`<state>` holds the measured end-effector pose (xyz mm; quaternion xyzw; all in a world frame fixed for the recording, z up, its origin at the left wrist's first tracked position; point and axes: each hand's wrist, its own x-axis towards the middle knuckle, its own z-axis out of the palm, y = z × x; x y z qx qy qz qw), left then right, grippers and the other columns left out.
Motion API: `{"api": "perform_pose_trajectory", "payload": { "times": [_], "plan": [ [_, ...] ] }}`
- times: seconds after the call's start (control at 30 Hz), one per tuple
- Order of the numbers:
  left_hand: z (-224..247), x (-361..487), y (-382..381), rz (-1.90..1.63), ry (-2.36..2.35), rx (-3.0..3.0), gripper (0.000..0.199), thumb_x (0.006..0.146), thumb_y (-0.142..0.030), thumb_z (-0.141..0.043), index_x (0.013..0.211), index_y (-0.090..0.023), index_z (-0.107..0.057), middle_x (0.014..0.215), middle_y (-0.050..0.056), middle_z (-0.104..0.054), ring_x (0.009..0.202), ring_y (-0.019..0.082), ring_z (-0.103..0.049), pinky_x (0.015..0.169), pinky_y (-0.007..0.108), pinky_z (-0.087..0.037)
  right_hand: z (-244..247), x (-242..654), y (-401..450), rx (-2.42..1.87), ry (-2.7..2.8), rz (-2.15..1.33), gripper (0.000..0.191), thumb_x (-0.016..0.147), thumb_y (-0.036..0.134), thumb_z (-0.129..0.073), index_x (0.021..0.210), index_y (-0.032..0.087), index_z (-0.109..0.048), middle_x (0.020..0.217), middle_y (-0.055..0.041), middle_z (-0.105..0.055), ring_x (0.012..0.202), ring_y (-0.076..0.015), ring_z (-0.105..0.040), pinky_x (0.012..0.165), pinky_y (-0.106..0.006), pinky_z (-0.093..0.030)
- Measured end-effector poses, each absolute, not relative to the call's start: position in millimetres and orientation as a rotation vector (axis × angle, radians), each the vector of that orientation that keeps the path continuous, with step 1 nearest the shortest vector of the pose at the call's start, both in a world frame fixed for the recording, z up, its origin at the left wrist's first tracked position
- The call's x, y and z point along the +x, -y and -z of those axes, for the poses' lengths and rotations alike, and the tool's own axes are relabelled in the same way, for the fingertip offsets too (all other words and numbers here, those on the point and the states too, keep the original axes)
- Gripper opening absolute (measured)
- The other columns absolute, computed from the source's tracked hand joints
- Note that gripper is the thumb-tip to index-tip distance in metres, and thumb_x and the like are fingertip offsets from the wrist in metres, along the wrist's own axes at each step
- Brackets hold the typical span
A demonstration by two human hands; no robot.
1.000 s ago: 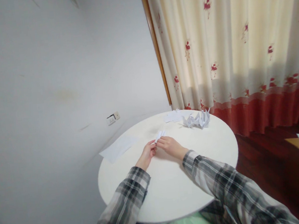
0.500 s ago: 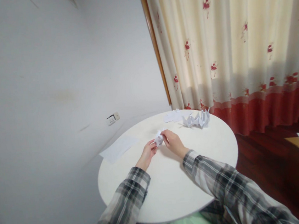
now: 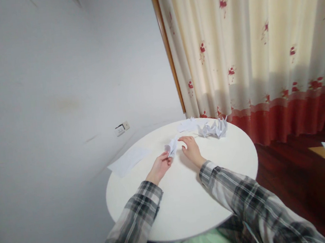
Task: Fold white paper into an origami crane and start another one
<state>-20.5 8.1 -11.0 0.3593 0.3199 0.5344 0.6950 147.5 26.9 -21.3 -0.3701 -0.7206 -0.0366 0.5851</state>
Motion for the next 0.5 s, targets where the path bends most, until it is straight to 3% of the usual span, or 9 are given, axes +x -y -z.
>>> {"api": "perform_pose_trajectory", "payload": {
  "times": [0.23,0.5],
  "plan": [
    [10.4,-22.6,-7.4,-1.098,-0.659,0.730,0.016,0.067,-0.005,-0.048,0.079,-0.015,-0.046,0.060,-0.001,-0.047,0.046,0.005,-0.041,0.041,0.016,-0.027,23.5,145.6,-28.0,-0.862,1.734,0.105,0.029,0.068,0.011,-0.052,0.096,0.016,-0.055,0.095,-0.0076,-0.059,0.092,-0.0219,-0.048,0.083,-0.042,-0.038],
    [11.9,-25.1,-9.1,-1.105,-0.649,0.710,0.014,0.066,-0.005,-0.048,0.076,-0.014,-0.045,0.061,0.000,-0.047,0.045,0.005,-0.041,0.040,0.017,-0.027,18.4,146.2,-23.2,-0.811,1.660,0.083,0.032,0.069,0.009,-0.046,0.099,0.018,-0.052,0.097,-0.0075,-0.056,0.094,-0.0214,-0.048,0.083,-0.041,-0.039]
  ]
}}
